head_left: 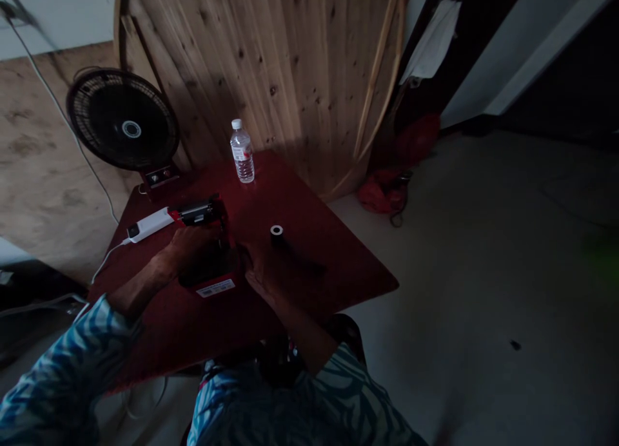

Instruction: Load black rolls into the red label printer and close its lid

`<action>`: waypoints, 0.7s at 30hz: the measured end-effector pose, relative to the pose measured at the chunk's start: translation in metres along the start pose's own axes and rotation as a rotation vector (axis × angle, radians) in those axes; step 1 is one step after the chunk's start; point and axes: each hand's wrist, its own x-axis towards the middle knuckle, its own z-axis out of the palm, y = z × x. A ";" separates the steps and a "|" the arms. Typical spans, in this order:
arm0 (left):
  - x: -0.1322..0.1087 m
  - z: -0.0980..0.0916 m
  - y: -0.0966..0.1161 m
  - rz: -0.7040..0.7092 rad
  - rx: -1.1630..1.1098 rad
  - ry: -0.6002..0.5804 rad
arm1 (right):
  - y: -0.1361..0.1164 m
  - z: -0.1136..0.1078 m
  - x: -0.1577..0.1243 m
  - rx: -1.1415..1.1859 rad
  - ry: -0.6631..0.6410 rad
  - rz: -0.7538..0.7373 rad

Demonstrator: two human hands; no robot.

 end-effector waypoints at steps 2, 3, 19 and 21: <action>0.004 0.002 0.001 0.008 -0.034 -0.008 | -0.003 -0.003 0.000 -0.024 -0.002 -0.029; 0.006 0.005 0.001 0.006 -0.054 -0.008 | -0.005 -0.005 -0.001 -0.039 -0.006 -0.042; -0.055 0.012 -0.039 0.045 -0.647 0.205 | 0.019 0.009 -0.002 0.042 -0.004 0.029; -0.071 0.020 -0.035 0.063 -0.633 0.249 | 0.024 0.012 -0.005 0.055 0.006 0.029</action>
